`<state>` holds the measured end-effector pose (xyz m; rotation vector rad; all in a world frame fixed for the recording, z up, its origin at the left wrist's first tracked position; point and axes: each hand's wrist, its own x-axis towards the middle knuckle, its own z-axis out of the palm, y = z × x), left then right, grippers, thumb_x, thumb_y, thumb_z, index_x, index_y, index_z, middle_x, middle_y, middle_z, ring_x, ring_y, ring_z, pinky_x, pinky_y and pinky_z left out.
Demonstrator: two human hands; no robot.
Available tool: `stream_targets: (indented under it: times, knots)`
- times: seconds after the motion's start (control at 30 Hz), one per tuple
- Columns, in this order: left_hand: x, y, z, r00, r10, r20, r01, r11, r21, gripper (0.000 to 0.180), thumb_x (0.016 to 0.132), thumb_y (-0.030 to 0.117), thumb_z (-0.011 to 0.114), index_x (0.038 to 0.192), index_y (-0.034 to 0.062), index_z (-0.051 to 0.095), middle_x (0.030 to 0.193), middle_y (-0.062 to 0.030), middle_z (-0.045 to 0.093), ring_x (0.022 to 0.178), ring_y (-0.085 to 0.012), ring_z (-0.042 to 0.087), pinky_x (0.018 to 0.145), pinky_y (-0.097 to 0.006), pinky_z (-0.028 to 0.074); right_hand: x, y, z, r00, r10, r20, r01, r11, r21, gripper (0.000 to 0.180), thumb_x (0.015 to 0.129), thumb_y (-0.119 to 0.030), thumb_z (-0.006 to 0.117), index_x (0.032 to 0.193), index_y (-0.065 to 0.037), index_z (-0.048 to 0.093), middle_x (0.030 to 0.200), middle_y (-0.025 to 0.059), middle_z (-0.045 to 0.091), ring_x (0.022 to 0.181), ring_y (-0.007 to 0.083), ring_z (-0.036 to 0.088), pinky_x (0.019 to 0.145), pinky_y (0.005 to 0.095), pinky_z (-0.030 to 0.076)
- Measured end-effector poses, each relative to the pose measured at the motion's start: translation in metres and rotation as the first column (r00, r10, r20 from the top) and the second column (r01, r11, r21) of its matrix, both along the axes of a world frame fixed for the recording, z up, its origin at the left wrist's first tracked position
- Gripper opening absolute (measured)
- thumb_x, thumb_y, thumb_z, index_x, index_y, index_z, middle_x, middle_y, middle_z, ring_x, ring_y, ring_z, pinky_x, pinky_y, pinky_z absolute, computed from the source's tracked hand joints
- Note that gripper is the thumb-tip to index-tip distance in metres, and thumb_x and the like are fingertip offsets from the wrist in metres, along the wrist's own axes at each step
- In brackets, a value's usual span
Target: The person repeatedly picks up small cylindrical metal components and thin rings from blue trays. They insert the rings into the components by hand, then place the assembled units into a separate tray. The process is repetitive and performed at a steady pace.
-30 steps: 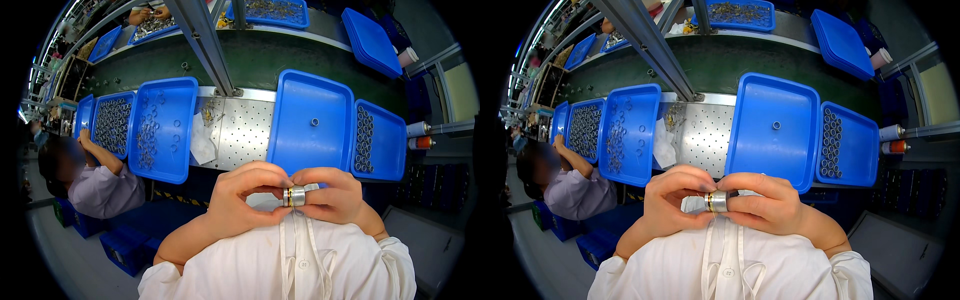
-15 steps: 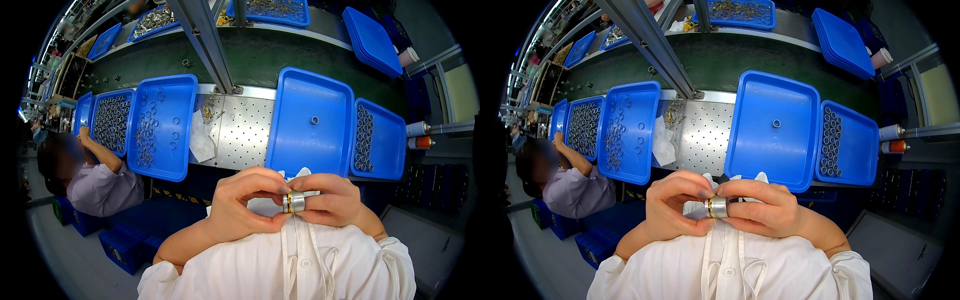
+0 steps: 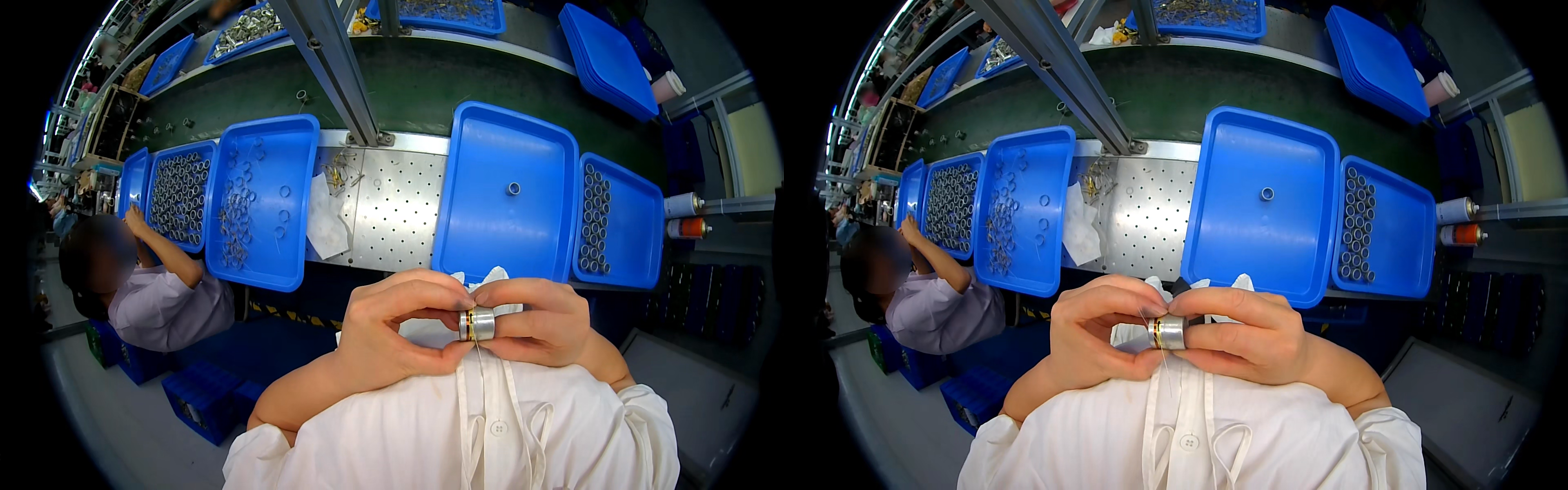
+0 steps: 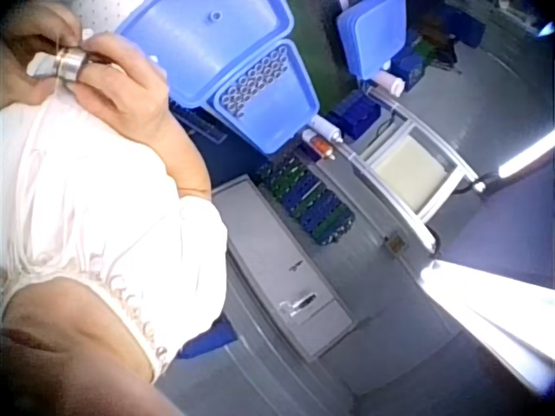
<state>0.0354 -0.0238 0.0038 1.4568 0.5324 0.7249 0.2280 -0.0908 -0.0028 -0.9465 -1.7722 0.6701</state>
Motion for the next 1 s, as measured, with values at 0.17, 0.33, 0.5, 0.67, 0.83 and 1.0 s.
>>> stream_targets:
  times: [0.17,0.33,0.5,0.67,0.83,1.0]
  knots:
    - [0.000,-0.001,-0.001,1.000,0.012,0.004,-0.013,1.000,0.017,0.036,0.059,-0.006,0.074,0.093,-0.0022,0.063,0.097,-0.0119,0.062,0.078,-0.0158,0.065,0.071,-0.025,0.057,0.000,0.000,-0.002,1.000,0.018,0.001,-0.018,1.000,0.012,0.022,0.063,0.000,0.076,0.082,0.002,0.065,0.100,0.0182,0.061,0.077,0.0244,0.065,0.064,0.0280,0.054]
    - [0.000,-0.001,0.001,1.000,0.004,-0.021,-0.005,0.998,-0.059,0.034,0.060,-0.007,0.073,0.092,-0.0022,0.062,0.096,-0.0118,0.061,0.079,-0.0157,0.065,0.073,-0.024,0.056,0.001,0.000,-0.002,1.000,-0.002,-0.013,0.002,1.000,-0.006,0.023,0.063,-0.001,0.077,0.083,0.000,0.066,0.098,0.0159,0.061,0.077,0.0226,0.064,0.065,0.0274,0.053]
    - [0.005,-0.003,0.002,0.994,0.108,0.011,-0.103,0.973,-0.208,0.032,0.061,-0.008,0.071,0.090,-0.0007,0.062,0.095,-0.0101,0.061,0.079,-0.0142,0.064,0.074,-0.024,0.055,-0.003,-0.003,-0.010,0.977,-0.189,-0.094,0.186,0.982,-0.046,0.023,0.062,-0.003,0.080,0.081,-0.003,0.068,0.092,0.0122,0.061,0.074,0.0190,0.062,0.063,0.0261,0.051]
    - [0.007,0.003,-0.005,0.988,0.150,-0.047,-0.137,0.965,0.222,0.027,0.060,-0.008,0.070,0.084,0.0007,0.064,0.091,-0.0080,0.062,0.070,-0.0124,0.062,0.064,-0.023,0.053,-0.004,0.000,-0.011,0.969,-0.229,-0.094,0.222,0.972,-0.072,0.024,0.060,-0.004,0.081,0.080,-0.003,0.068,0.086,0.0097,0.062,0.071,0.0174,0.061,0.059,0.0251,0.049]
    - [0.010,0.003,-0.007,0.979,0.192,-0.069,-0.164,0.942,0.293,0.023,0.060,-0.007,0.070,0.080,0.0009,0.064,0.085,-0.0071,0.062,0.065,-0.0127,0.061,0.059,-0.023,0.051,-0.005,0.001,-0.008,0.968,-0.245,-0.049,0.239,0.965,-0.106,0.024,0.059,-0.005,0.082,0.078,-0.003,0.068,0.081,0.0077,0.061,0.067,0.0157,0.060,0.055,0.0240,0.048]
    - [0.011,0.004,-0.007,0.972,0.224,-0.066,-0.186,0.915,0.358,0.021,0.059,-0.007,0.069,0.077,0.0017,0.063,0.082,-0.0063,0.062,0.061,-0.0127,0.061,0.055,-0.022,0.051,-0.007,0.003,-0.004,0.966,-0.260,0.004,0.260,0.964,-0.053,0.025,0.057,-0.006,0.083,0.076,-0.004,0.068,0.079,0.0052,0.060,0.062,0.0127,0.059,0.051,0.0219,0.046]
